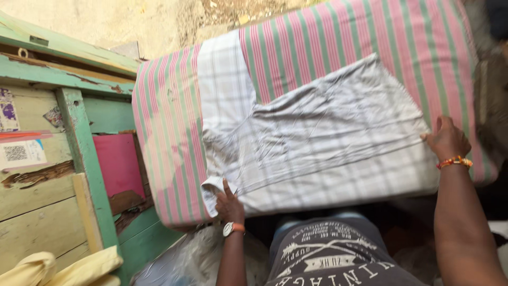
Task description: The person irons a white checkered shirt on a striped ironing board using a heavy metal iron. They repeatedly smooth the fabric, fold the sleeves, and press different sections of the shirt to remove wrinkles.
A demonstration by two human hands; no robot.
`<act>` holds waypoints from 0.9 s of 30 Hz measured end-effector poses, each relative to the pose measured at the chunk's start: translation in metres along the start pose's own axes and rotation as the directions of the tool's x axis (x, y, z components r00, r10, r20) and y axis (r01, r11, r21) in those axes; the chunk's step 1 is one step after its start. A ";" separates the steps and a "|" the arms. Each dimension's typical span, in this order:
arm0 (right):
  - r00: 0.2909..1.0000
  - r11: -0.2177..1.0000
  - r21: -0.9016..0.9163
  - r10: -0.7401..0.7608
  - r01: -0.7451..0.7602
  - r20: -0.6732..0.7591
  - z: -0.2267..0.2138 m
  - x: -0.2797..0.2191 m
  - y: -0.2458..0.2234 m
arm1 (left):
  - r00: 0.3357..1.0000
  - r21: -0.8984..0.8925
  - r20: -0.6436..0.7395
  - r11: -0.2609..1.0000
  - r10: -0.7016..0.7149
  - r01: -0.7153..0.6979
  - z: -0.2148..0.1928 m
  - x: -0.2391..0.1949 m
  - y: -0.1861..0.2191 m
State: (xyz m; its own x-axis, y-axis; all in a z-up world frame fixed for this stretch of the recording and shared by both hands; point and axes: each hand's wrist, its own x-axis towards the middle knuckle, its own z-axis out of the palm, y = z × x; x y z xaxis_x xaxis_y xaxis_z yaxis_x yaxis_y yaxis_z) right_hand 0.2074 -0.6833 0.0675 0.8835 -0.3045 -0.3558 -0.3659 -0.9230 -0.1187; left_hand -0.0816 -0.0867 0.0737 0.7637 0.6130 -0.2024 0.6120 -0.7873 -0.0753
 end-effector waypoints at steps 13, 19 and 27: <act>0.919 0.676 0.677 -0.393 0.293 -0.005 0.014 0.176 -0.179 | 0.759 -0.524 -0.278 0.569 0.589 -0.634 -0.033 0.260 0.242; 0.941 0.656 0.722 -0.337 0.219 0.021 0.037 0.174 -0.203 | 0.786 -0.075 0.325 0.843 0.526 -0.533 -0.002 0.305 0.241; 0.955 0.581 0.808 -0.283 0.097 0.090 0.020 0.175 -0.203 | 0.867 -0.071 0.012 0.865 0.499 -0.497 -0.006 0.281 0.234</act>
State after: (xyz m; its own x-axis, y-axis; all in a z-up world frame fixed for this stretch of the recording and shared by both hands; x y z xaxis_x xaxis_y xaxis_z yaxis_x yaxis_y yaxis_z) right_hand 0.4306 -0.5451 0.0107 0.9211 -0.0081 -0.3893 -0.3635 -0.3761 -0.8523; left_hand 0.2778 -0.0980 0.0053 0.9646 0.1377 -0.2250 0.1644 -0.9809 0.1044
